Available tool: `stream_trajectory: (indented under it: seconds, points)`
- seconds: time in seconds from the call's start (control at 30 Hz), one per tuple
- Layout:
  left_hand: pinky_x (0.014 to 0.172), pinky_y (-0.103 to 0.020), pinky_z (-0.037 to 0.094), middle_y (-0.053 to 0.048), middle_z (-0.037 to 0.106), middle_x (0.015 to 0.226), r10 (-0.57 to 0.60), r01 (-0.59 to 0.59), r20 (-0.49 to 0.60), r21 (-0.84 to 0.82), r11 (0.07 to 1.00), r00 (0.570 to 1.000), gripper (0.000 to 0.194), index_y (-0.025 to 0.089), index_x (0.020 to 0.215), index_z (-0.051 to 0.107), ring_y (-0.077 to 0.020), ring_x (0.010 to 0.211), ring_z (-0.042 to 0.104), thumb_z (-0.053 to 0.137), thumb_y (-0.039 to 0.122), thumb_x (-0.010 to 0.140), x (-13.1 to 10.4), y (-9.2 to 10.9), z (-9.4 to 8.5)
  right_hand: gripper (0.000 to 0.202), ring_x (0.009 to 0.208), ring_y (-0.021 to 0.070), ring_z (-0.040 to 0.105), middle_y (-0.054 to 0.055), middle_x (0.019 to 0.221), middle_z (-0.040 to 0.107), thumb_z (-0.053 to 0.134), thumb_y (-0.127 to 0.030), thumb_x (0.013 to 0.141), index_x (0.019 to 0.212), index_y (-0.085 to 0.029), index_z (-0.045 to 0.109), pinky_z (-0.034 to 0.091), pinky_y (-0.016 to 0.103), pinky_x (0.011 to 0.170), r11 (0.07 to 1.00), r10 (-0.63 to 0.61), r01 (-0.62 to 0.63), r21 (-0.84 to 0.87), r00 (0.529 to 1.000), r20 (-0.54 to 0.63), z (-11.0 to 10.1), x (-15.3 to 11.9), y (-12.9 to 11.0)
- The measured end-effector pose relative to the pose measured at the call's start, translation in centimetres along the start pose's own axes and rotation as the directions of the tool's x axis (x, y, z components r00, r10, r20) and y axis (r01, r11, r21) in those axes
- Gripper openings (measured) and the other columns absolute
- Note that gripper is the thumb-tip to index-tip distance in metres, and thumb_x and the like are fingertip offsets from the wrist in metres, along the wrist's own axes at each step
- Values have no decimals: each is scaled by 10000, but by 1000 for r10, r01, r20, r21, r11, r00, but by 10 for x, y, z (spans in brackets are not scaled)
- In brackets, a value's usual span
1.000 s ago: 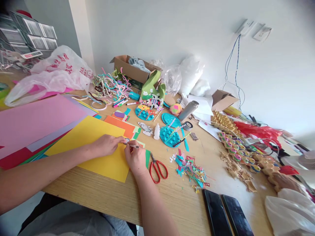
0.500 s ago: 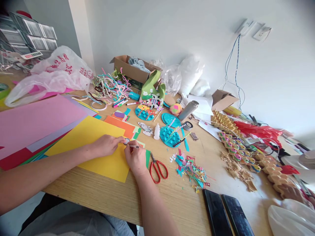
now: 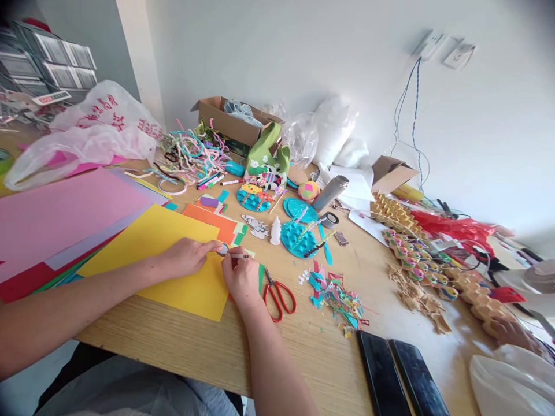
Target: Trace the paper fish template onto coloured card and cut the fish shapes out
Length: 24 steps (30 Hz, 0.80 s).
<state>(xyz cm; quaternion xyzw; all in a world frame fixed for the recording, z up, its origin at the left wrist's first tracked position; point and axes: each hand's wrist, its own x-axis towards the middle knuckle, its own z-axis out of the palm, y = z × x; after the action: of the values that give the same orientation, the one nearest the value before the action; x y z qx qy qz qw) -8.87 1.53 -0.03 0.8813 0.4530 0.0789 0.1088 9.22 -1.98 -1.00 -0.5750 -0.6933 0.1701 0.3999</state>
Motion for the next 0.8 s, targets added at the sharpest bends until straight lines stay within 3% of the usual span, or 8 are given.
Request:
stream_trajectory:
  seconds: [0.23,0.5,0.8]
  points:
    - [623,-298,500,-47,755,891,118,-114,-31,112,987,992,446,232,1249,554,-232,756,714,402,96,853,-2,-2,1,170,455,126,532,-25,529,563,476,-292,823,754,-182,587,356,210,475,993,92,-93,72,996,14,-2,2,3]
    - [709,-267,532,-16,708,1159,188,-180,-108,80,980,976,445,259,1214,604,-184,889,713,423,88,845,0,-9,10,114,482,134,554,-17,552,585,496,-267,768,731,-191,572,384,219,510,993,113,-113,47,994,-1,-1,5,-1]
    - [758,-266,534,-1,731,1104,193,-191,-171,27,981,966,424,282,1153,651,-173,887,713,462,88,826,2,-14,15,94,514,140,574,-10,587,608,513,-274,757,740,-198,565,408,228,535,996,88,-89,27,996,11,-2,6,-2]
